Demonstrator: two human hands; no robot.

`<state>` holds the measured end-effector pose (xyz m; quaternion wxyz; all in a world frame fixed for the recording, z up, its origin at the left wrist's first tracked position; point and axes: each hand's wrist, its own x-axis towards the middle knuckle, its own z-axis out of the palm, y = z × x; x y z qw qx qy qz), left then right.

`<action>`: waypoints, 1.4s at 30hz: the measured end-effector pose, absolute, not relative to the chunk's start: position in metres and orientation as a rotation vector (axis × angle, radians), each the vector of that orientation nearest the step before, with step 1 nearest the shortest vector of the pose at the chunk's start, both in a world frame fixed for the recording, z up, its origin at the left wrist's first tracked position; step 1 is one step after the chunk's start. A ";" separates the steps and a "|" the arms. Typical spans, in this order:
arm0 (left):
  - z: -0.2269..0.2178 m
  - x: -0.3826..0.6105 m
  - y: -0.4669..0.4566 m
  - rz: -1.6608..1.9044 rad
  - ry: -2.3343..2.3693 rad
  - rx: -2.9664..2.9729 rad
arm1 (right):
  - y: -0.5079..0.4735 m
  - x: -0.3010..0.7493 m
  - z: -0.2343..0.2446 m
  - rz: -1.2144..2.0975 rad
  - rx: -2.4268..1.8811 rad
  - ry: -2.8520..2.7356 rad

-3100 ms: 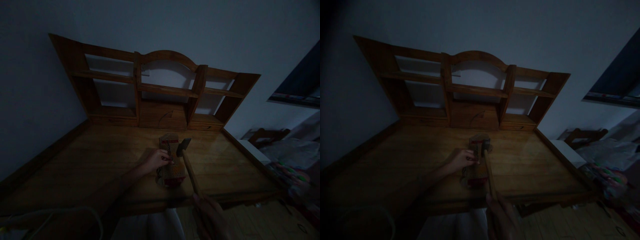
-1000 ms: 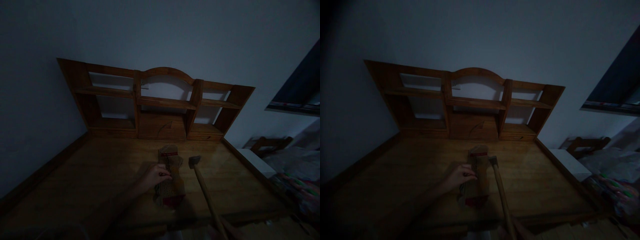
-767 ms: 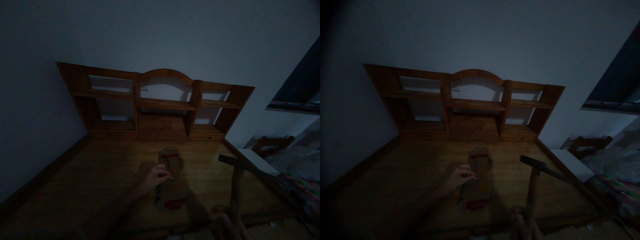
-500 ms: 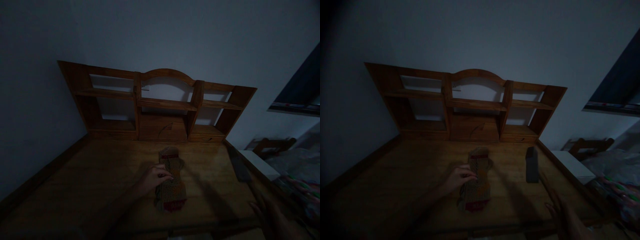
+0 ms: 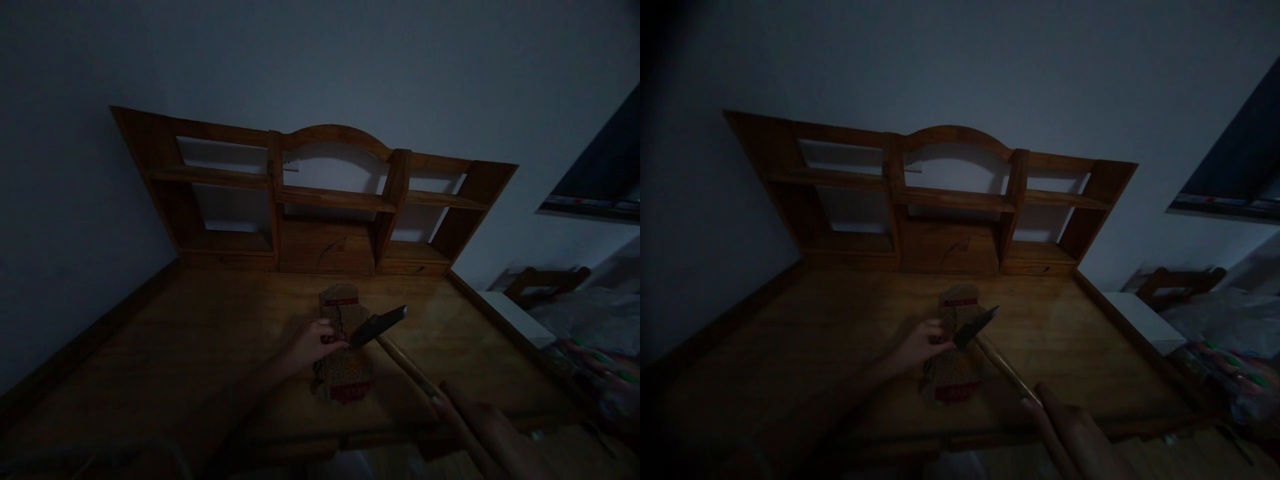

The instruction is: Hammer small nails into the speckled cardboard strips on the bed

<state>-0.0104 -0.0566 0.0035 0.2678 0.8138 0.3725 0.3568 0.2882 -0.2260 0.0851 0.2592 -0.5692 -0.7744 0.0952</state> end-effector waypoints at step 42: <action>0.008 -0.008 -0.060 0.900 1.025 2.234 | -0.191 0.267 0.083 0.610 -1.620 -2.258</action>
